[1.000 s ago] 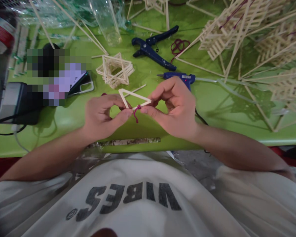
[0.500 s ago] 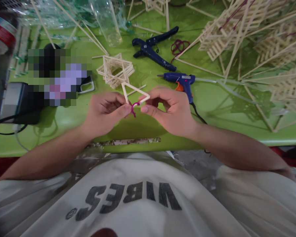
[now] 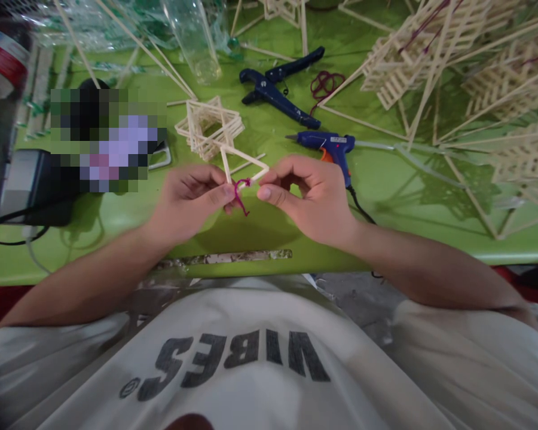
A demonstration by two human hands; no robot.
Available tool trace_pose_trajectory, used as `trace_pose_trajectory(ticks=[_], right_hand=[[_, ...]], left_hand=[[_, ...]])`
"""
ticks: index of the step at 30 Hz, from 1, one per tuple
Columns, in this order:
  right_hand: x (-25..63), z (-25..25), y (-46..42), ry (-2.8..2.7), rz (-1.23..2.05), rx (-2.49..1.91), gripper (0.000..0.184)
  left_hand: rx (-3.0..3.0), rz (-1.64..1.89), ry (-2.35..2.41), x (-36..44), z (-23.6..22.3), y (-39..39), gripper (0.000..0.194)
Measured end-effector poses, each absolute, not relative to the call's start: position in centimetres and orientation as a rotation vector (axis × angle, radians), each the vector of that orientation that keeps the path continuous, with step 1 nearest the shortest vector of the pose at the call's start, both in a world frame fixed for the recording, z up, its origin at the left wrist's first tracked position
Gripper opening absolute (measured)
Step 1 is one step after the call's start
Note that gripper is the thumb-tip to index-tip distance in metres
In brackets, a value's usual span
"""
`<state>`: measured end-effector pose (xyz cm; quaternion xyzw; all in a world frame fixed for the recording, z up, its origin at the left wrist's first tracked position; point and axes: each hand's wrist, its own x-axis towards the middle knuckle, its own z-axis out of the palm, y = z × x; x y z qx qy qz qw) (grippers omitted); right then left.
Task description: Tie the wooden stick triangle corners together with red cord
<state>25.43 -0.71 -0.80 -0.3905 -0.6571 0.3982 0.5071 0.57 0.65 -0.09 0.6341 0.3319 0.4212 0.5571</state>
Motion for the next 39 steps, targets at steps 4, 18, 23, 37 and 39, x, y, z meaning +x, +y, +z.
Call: trace_pose_trajectory(ticks=[4, 18, 23, 37, 39], right_hand=[[25.2, -1.3, -0.6, -1.611, 0.846, -0.916, 0.031], [25.0, -1.1, -0.8, -1.659, 0.638, -0.857, 0.015], [25.2, -1.6, -0.7, -1.654, 0.486, -0.817, 0.029], [25.6, -1.7, -0.7, -1.755, 0.382, -0.864, 0.038], [25.6, -1.8, -0.6, -1.757, 0.342, -0.839, 0.032]], left_hand=[[1.628, 1.055, 0.828, 0.4, 0.1, 0.3, 0.037], [1.528, 0.973, 0.882, 0.5, -0.3, 0.7, 0.05], [1.402, 0.927, 0.849, 0.4, -0.9, 1.0, 0.042], [1.464, 0.811, 0.811, 0.3, -0.8, 1.1, 0.049], [1.476, 0.834, 0.803, 0.3, -1.1, 1.1, 0.05]])
